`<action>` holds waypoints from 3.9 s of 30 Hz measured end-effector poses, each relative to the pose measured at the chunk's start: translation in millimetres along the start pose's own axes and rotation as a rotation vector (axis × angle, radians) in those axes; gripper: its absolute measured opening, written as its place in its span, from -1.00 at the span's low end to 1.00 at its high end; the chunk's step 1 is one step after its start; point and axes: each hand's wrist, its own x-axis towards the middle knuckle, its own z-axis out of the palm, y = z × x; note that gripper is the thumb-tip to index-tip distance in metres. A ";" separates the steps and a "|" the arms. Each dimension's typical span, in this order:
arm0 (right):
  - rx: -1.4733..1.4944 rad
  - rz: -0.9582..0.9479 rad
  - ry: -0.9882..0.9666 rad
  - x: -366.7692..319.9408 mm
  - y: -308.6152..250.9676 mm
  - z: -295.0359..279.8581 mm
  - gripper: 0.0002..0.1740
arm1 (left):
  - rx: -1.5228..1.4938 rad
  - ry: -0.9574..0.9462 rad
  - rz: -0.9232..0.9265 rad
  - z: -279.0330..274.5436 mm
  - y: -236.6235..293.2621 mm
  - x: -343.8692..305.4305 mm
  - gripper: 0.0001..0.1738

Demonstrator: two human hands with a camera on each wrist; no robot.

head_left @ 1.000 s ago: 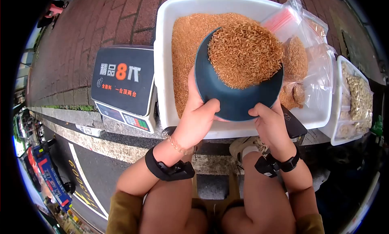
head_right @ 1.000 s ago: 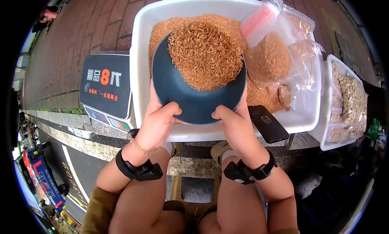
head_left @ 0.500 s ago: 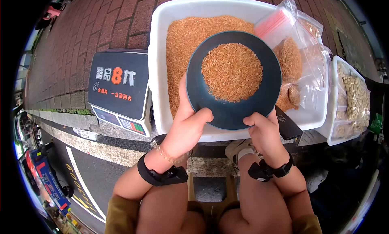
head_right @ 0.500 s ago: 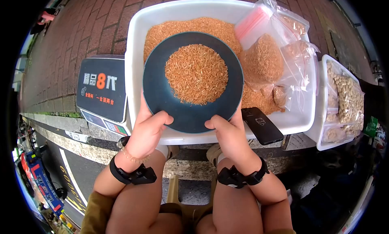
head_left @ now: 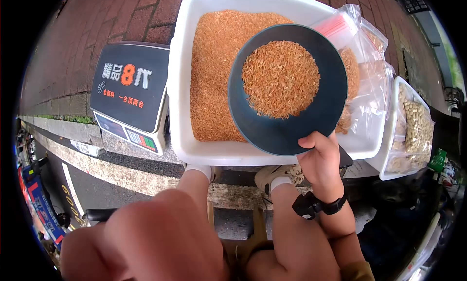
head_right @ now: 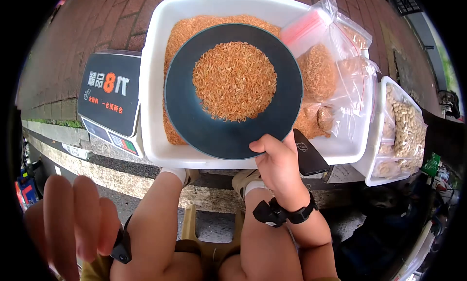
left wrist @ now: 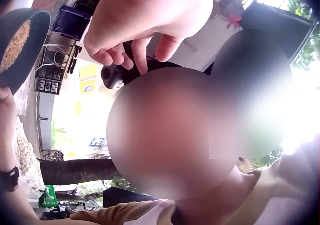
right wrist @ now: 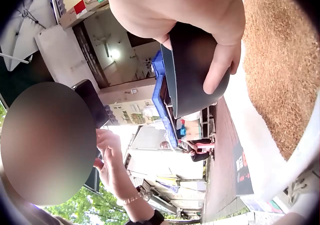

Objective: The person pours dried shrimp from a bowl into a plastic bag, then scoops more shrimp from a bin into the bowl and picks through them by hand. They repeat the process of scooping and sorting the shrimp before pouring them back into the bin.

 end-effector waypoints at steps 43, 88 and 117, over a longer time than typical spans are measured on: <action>0.016 0.053 0.037 6.2 -4.3 2.7 -0.40 | 0.237 0.050 -0.124 9.7 0.9 -10.9 -0.87; -0.356 -0.059 -0.087 21.6 14.8 15.7 -0.10 | -0.277 0.595 -0.319 -56.2 -137.9 43.8 -0.11; -0.069 0.015 0.000 4.7 19.5 18.4 -0.31 | -0.215 0.635 -0.293 -47.8 -124.6 32.2 -0.45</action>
